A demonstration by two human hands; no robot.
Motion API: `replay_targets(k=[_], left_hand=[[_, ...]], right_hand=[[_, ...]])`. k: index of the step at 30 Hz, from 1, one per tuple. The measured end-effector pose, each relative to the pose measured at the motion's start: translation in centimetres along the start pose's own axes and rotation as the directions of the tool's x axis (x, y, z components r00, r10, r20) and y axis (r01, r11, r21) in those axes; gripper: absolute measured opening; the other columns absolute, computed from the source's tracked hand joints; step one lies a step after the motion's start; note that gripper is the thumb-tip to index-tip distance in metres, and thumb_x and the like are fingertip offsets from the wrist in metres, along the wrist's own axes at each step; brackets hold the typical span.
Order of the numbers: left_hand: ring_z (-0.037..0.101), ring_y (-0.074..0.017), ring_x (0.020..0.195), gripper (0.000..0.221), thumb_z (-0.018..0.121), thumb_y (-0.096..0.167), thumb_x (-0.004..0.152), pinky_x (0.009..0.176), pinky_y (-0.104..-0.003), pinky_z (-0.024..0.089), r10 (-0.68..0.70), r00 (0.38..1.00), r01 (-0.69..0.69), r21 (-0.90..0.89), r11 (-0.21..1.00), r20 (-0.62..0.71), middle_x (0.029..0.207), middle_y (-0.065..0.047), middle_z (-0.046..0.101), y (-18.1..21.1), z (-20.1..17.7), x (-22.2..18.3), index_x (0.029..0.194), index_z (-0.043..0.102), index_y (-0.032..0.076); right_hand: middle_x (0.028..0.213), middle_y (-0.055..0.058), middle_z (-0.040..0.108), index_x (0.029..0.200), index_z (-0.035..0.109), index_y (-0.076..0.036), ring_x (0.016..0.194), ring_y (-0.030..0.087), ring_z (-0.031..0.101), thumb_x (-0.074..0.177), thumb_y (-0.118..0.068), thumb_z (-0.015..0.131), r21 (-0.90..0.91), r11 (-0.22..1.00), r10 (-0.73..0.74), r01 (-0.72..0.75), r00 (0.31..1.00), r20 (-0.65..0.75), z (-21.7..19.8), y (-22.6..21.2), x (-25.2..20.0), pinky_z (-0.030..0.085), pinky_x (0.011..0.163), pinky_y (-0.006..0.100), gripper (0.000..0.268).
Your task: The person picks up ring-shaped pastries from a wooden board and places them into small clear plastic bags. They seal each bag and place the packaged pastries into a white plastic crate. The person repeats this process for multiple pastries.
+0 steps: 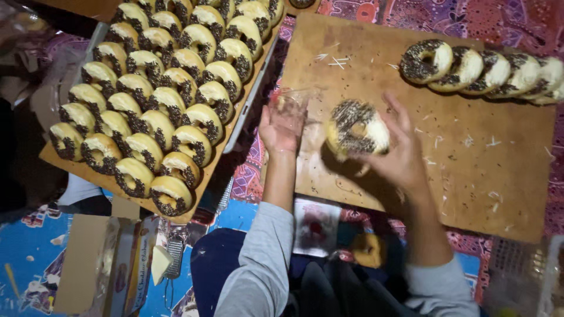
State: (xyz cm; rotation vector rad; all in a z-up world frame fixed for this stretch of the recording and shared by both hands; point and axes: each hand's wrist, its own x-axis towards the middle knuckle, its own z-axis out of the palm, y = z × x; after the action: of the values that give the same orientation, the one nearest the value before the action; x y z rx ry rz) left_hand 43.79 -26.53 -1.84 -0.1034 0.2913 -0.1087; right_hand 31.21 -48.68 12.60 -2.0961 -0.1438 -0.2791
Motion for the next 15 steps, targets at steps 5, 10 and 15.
replay_targets(k=[5, 10, 15], left_hand=[[0.058, -0.0405, 0.126, 0.049, 0.041, 0.044, 0.111, 0.114, -0.063, 0.039, 0.044, 0.940, -0.095, 0.134, 0.986, 0.339, 0.137, -0.022, 0.058, -2.8, -0.4, -5.1, 0.138, 0.052, 0.004], [0.040, -0.0375, 0.145, 0.071, 0.051, 0.047, 0.110, 0.123, -0.054, 0.033, 0.066, 0.958, -0.190, 0.446, 0.875, 0.279, 0.155, -0.018, 0.042, -6.0, 1.3, -11.0, 0.163, 0.029, 0.006], [0.012, -0.0353, 0.160, 0.099, 0.056, 0.064, 0.099, 0.127, -0.053, 0.014, 0.089, 0.691, -0.696, 0.693, -0.188, 0.718, 0.171, -0.019, 0.011, -2.9, 1.3, -21.4, 0.166, 0.011, 0.007]], right_hand=[[0.153, 0.026, 0.043, 0.133, 0.068, -0.008, 0.146, 0.047, 0.034, 0.062, -0.028, 0.099, -0.357, 0.933, -0.076, 0.031, 0.991, -0.111, 5.7, -4.9, -1.8, 0.027, 0.119, 0.061, 0.080], [0.145, 0.029, 0.049, 0.138, 0.061, -0.002, 0.135, 0.047, 0.046, 0.069, -0.022, 0.091, -0.378, 0.922, -0.001, -0.089, 0.973, -0.233, 8.5, -7.1, -2.1, 0.038, 0.113, 0.054, 0.078], [0.143, 0.028, 0.054, 0.144, 0.047, 0.007, 0.130, 0.039, 0.058, 0.072, -0.018, 0.091, -0.285, 0.956, 0.005, -0.073, 0.973, -0.231, 9.2, -6.2, -5.4, 0.047, 0.109, 0.041, 0.087]])
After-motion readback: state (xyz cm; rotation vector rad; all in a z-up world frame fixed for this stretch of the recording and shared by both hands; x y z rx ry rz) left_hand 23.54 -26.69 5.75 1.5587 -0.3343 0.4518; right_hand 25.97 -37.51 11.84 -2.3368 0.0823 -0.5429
